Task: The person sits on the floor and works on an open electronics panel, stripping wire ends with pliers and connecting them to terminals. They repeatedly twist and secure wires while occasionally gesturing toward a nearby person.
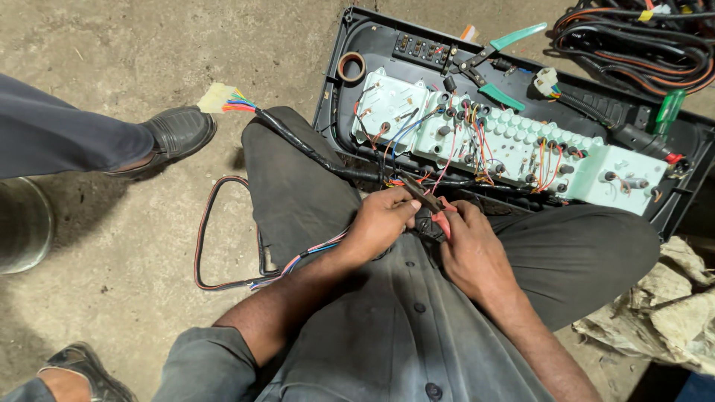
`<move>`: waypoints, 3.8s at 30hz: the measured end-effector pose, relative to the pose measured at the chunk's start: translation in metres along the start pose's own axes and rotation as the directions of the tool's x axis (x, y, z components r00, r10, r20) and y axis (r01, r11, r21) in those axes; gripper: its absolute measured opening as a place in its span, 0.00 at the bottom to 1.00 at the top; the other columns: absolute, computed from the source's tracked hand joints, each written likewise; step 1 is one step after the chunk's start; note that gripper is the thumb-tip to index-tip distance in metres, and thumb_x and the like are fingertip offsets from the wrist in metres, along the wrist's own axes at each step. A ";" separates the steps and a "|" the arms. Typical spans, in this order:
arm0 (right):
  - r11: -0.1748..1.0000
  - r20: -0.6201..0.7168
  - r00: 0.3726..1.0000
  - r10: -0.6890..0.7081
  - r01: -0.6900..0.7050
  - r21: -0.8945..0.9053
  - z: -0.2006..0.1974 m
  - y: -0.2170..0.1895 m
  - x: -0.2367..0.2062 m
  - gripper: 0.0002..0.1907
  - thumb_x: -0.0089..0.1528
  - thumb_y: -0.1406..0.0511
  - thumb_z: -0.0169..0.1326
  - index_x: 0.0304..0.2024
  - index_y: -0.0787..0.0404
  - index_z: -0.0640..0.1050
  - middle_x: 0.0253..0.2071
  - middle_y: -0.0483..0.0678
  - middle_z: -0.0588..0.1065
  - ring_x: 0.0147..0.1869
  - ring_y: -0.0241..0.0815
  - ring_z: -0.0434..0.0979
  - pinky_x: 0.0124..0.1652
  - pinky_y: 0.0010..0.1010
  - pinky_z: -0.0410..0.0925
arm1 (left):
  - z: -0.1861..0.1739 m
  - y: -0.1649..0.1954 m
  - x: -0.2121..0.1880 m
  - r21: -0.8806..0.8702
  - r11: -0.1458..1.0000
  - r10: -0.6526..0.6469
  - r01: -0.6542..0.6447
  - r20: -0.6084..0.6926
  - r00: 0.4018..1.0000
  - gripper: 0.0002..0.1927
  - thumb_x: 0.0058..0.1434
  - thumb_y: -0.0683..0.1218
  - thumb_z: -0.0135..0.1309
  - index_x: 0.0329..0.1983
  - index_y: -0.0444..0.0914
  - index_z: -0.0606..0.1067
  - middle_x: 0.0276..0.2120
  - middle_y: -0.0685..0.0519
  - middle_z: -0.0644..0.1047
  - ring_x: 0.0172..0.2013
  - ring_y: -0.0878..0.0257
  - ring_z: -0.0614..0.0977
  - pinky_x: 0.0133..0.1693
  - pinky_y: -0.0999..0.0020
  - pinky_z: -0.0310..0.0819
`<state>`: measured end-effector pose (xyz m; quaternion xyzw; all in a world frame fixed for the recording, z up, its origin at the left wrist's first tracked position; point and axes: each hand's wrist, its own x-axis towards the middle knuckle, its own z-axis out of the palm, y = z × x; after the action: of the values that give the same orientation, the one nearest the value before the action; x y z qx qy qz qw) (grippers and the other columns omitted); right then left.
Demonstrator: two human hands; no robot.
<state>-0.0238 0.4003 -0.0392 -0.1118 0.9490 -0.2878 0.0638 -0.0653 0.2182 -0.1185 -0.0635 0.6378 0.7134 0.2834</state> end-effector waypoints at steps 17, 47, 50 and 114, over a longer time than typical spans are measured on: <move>0.998 0.154 0.987 -0.040 0.032 0.050 0.011 0.022 0.006 0.23 0.55 0.70 0.52 0.54 0.68 0.71 0.56 0.60 0.70 0.59 0.61 0.70 0.54 0.46 0.67 | -0.019 -0.021 0.015 -0.247 0.946 -0.159 0.208 0.206 0.966 0.09 0.70 0.43 0.49 0.44 0.34 0.79 0.33 0.52 0.81 0.28 0.68 0.79 0.28 0.71 0.79; 0.821 -0.063 0.839 0.540 -0.542 -0.179 -0.061 0.138 0.043 0.19 0.67 0.55 0.50 0.53 0.58 0.80 0.50 0.62 0.78 0.51 0.65 0.78 0.49 0.55 0.70 | -0.030 0.138 -0.050 0.300 0.897 0.018 -0.324 0.708 0.706 0.13 0.71 0.51 0.52 0.49 0.38 0.79 0.33 0.50 0.82 0.31 0.63 0.84 0.36 0.66 0.79; 0.718 -0.157 0.825 0.543 -0.553 -0.422 -0.097 0.168 0.060 0.23 0.68 0.50 0.49 0.55 0.57 0.80 0.50 0.65 0.78 0.54 0.65 0.79 0.51 0.58 0.70 | -0.037 0.162 -0.069 -0.074 0.981 0.160 -0.177 0.823 0.545 0.12 0.70 0.48 0.55 0.44 0.34 0.78 0.37 0.45 0.82 0.32 0.61 0.85 0.34 0.64 0.81; 0.823 0.066 0.980 -0.188 0.120 0.555 0.041 0.001 0.038 0.16 0.67 0.64 0.54 0.55 0.62 0.79 0.47 0.51 0.82 0.48 0.40 0.84 0.48 0.29 0.73 | -0.077 0.109 -0.091 0.848 0.514 0.314 -0.126 -0.050 0.948 0.09 0.54 0.45 0.57 0.33 0.35 0.80 0.30 0.40 0.79 0.33 0.40 0.81 0.35 0.50 0.75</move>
<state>-0.0526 0.3698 -0.0760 -0.1819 0.8092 -0.5443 0.1256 -0.0630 0.1126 0.0039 0.0906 0.9271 0.3428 0.1217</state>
